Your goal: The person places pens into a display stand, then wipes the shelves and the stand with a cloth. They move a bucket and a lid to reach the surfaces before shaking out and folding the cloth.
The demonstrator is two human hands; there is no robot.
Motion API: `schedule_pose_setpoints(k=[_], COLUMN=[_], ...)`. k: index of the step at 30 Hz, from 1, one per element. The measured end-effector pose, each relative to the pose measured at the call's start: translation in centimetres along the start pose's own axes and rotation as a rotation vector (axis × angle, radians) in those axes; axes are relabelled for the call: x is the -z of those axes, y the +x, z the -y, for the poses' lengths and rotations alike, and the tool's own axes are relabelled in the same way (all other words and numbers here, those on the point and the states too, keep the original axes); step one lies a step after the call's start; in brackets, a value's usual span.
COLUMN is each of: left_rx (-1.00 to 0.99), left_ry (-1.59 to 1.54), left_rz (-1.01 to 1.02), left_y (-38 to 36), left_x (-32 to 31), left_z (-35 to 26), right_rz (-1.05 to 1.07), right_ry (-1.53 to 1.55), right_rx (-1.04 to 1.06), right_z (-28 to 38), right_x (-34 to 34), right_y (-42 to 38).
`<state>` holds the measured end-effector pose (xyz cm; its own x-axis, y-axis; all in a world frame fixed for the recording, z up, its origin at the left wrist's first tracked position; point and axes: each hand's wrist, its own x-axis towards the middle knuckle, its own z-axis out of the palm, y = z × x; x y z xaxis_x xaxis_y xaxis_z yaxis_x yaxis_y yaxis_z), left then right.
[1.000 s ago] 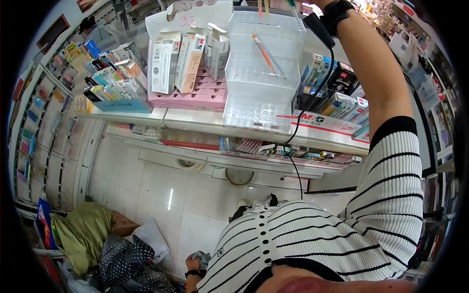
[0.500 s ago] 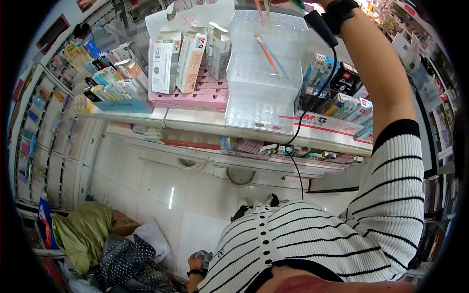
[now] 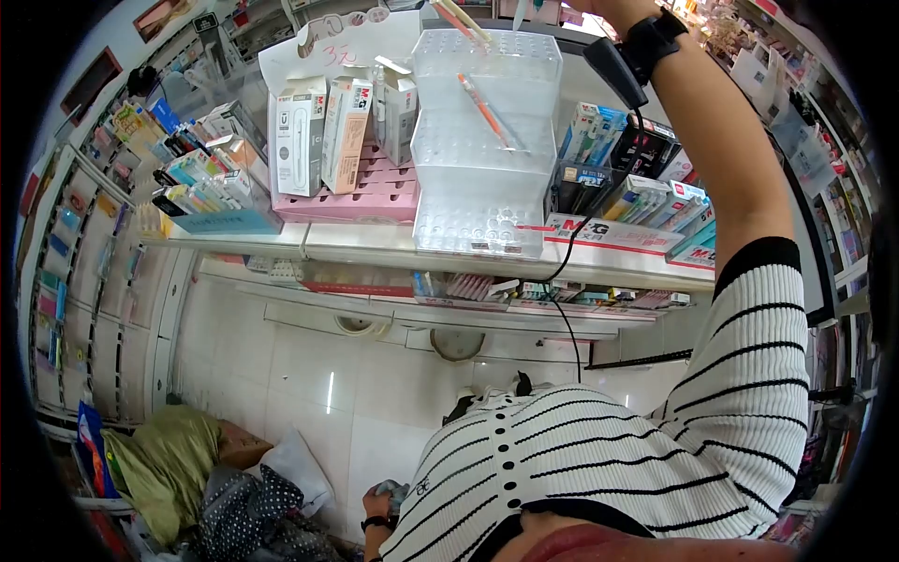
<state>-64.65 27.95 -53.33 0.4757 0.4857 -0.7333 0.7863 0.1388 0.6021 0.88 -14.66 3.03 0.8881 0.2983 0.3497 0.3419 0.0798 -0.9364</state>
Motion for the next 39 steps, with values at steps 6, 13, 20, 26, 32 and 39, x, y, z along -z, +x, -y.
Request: schedule_pose_setpoints(k=[6, 13, 20, 26, 32, 39], left_rx=[0.004, -0.010, -0.018, -0.004, -0.056, -0.038], left_ry=[-0.002, -0.013, 0.068, 0.120, 0.199, 0.186], left_rz=[0.023, 0.038, 0.010, 0.058, 0.014, 0.052], left_y=[-0.8, 0.1, -1.2, 1.4, -1.2, -0.5], left_x=[-0.1, -0.2, -1.0, -0.7, -1.8, -1.5], left_z=[-1.1, 0.8, 0.0, 2.9, -0.8, 0.5], right_rz=[0.064, 0.085, 0.064, 0.113, 0.047, -0.014], right_ry=[0.016, -0.080, -0.078, -0.087, -0.447, -0.775], right_rx=[0.004, -0.018, -0.017, -0.013, -0.090, -0.106], right_z=[-2.1, -1.9, -1.3, -1.5, -1.9, -1.4], right_x=[0.7, -0.2, -0.7, -1.2, -2.2, -2.0], right_y=[0.0, 0.2, -0.2, -0.2, -1.8, -2.7])
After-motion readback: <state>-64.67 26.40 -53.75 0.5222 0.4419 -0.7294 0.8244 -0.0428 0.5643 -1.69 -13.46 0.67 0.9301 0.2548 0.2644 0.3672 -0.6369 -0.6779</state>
